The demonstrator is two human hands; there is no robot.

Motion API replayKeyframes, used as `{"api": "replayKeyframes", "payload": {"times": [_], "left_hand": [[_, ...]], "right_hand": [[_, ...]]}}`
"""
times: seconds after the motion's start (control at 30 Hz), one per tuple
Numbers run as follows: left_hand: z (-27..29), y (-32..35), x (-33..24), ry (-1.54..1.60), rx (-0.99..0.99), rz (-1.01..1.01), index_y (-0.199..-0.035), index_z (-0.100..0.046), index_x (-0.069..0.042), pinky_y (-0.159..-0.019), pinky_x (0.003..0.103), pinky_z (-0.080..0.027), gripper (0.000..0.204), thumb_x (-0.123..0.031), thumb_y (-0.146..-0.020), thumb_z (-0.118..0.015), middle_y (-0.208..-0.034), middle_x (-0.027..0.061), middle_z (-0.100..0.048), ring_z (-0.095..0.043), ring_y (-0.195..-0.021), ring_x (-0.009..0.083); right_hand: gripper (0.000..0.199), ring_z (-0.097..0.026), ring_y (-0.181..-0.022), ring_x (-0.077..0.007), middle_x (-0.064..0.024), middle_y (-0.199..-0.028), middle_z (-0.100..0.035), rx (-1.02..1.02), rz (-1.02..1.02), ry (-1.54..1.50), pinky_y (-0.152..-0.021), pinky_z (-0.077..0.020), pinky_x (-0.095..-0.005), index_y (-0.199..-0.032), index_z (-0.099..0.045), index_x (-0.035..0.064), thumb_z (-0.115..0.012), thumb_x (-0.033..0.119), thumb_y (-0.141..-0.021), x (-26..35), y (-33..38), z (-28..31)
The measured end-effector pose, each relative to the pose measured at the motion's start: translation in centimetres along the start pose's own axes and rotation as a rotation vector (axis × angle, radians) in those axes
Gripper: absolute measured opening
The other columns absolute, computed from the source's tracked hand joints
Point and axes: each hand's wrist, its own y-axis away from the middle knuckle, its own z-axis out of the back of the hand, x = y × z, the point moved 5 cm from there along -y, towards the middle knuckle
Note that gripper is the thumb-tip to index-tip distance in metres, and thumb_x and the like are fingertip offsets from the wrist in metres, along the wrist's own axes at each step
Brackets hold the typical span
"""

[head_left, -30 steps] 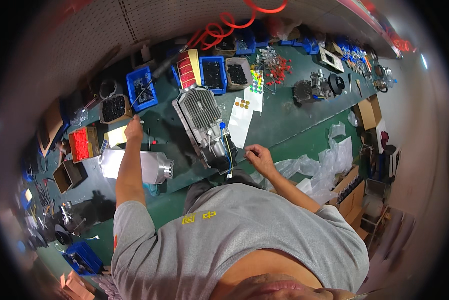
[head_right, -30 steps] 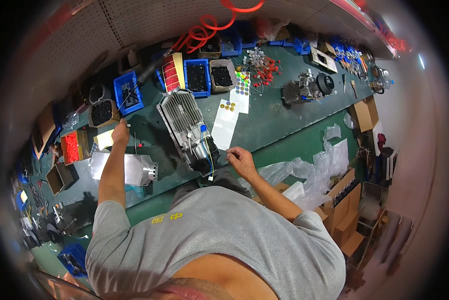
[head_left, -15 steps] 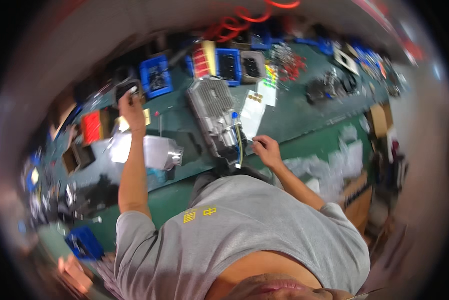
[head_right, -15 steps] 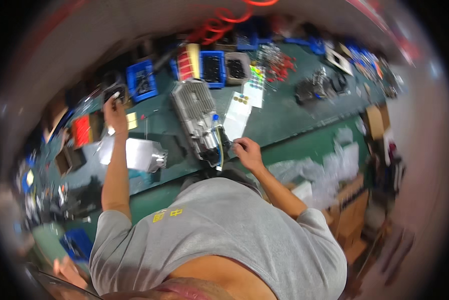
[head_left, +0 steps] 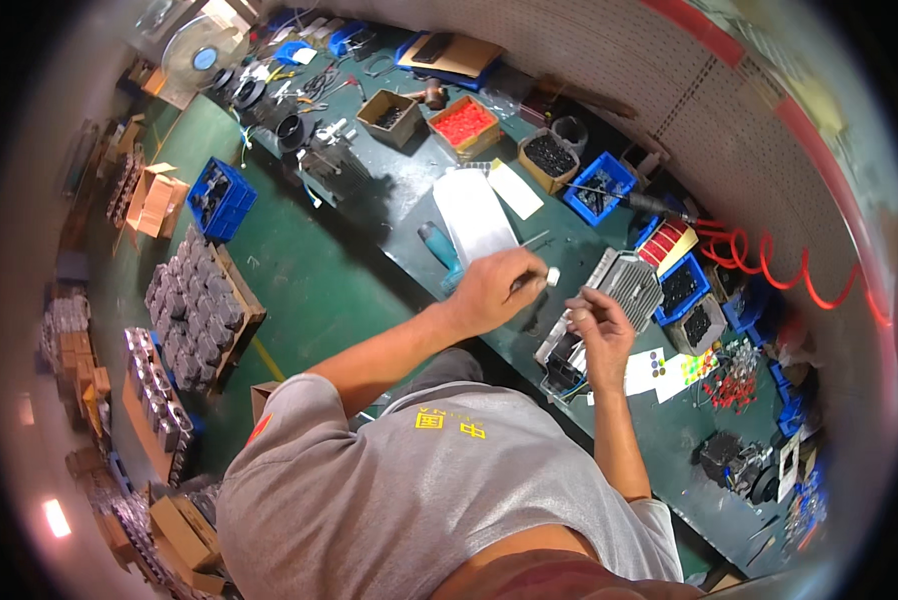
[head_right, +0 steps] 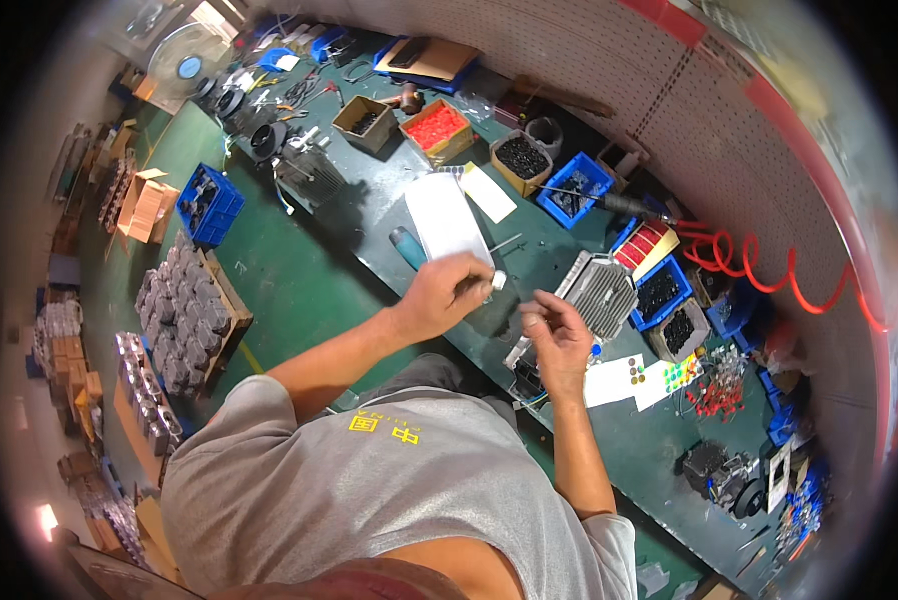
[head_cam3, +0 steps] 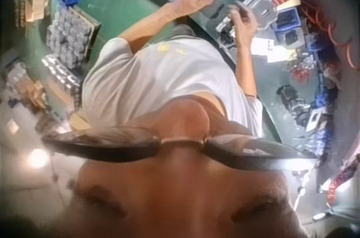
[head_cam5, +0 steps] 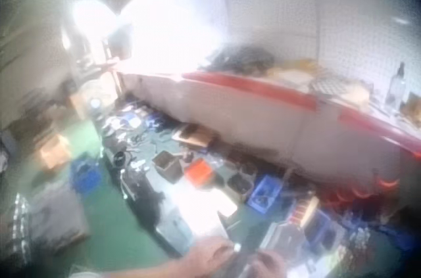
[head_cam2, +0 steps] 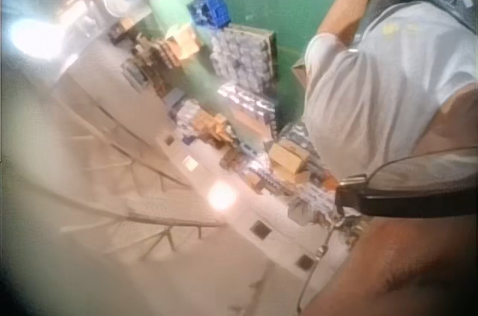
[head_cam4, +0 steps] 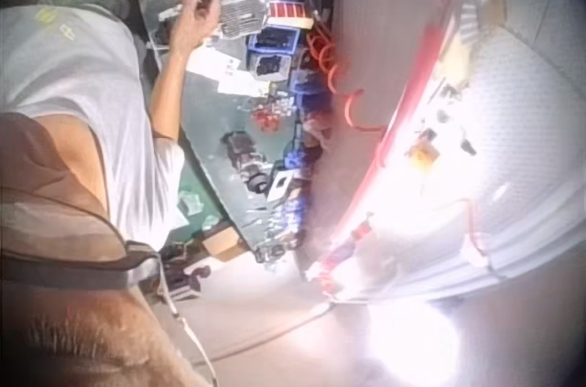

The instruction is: The person assembles an electronic device on a workbench, attaching a fan to a heatsink, connecting wires, and securing components with screws. They handle small parts, use a power drill, and organize items on the table.

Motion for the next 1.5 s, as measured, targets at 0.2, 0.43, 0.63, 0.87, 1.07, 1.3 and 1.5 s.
{"api": "replayKeyframes", "payload": {"times": [0.2, 0.43, 0.63, 0.87, 1.07, 1.3, 1.5], "left_hand": [[3.6, 6.9, 2.9, 0.082, -0.010, 0.147, -0.097, -0.064, 0.000, -0.063, 0.032, -0.051, 0.011, -0.009, -0.094, -0.070, -0.081, 0.0133, -0.066, -0.063, -0.068, 0.0195], [16.2, 13.3, 9.4, 0.091, -0.083, 0.250, -0.098, -0.065, 0.002, -0.060, 0.031, -0.049, 0.016, -0.012, -0.094, -0.071, -0.073, 0.0110, -0.064, -0.058, -0.064, 0.0147], [30.1, 19.5, 14.2, 0.147, -0.181, 0.366, -0.093, -0.065, 0.002, -0.056, 0.030, -0.046, 0.014, -0.012, -0.095, -0.069, -0.069, 0.0043, -0.061, -0.051, -0.061, 0.0088], [39.6, 23.5, 18.3, 0.252, -0.256, 0.440, -0.093, -0.065, 0.001, -0.055, 0.026, -0.045, 0.012, -0.010, -0.097, -0.068, -0.070, 0.0007, -0.061, -0.055, -0.062, 0.0059], [46.2, 22.1, 21.1, 0.221, -0.266, 0.435, -0.090, -0.064, 0.000, -0.053, 0.025, -0.042, 0.014, -0.011, -0.096, -0.069, -0.068, -0.0007, -0.059, -0.050, -0.060, 0.0043], [54.8, 19.5, 25.6, 0.130, -0.316, 0.499, -0.091, -0.065, 0.001, -0.056, 0.027, -0.044, 0.016, -0.013, -0.095, -0.069, -0.071, 0.0019, -0.062, -0.052, -0.063, 0.0057], [61.1, 18.8, 30.0, 0.139, -0.375, 0.488, -0.090, -0.065, 0.002, -0.058, 0.028, -0.048, 0.015, -0.012, -0.095, -0.069, -0.071, 0.0046, -0.064, -0.056, -0.064, 0.0076]], "right_hand": [[0.030, -0.063, -0.084, -0.0105, -0.0044, -0.101, -0.066, 0.277, -0.076, 0.074, -0.073, -0.0539, -0.0257, -0.118, -0.068, -0.0014, -0.076, 0.001, -0.090, -1.7, -0.7, -10.1], [0.017, -0.066, -0.083, -0.0107, -0.0047, -0.096, -0.072, 0.444, -0.087, 0.140, -0.074, -0.0547, -0.0253, -0.110, -0.071, -0.0007, -0.073, 0.004, -0.094, -7.7, -2.8, -23.7], [0.015, -0.064, -0.080, -0.0071, -0.0026, -0.092, -0.070, 0.588, -0.069, 0.259, -0.071, -0.0518, -0.0241, -0.104, -0.073, -0.0011, -0.074, 0.008, -0.093, -8.6, -4.2, -40.3], [0.019, -0.063, -0.075, -0.0084, -0.0056, -0.088, -0.069, 0.846, 0.045, 0.491, -0.065, -0.0514, -0.0252, -0.102, -0.073, -0.0027, -0.077, 0.012, -0.090, -9.1, -6.9, -53.1], [0.017, -0.064, -0.076, -0.0075, -0.0053, -0.088, -0.069, 0.854, 0.032, 0.399, -0.067, -0.0532, -0.0247, -0.102, -0.073, -0.0013, -0.076, 0.010, -0.090, -10.6, -10.7, -59.5], [0.015, -0.063, -0.079, -0.0052, -0.0026, -0.090, -0.069, 0.884, 0.049, 0.388, -0.070, -0.0520, -0.0226, -0.103, -0.073, -0.0019, -0.076, 0.008, -0.091, -12.1, -16.7, -67.8], [0.019, -0.065, -0.080, -0.0077, -0.0054, -0.090, -0.071, 0.943, 0.031, 0.464, -0.070, -0.0536, -0.0245, -0.105, -0.072, -0.0021, -0.075, 0.010, -0.092, -14.3, -20.7, -74.9]]}}
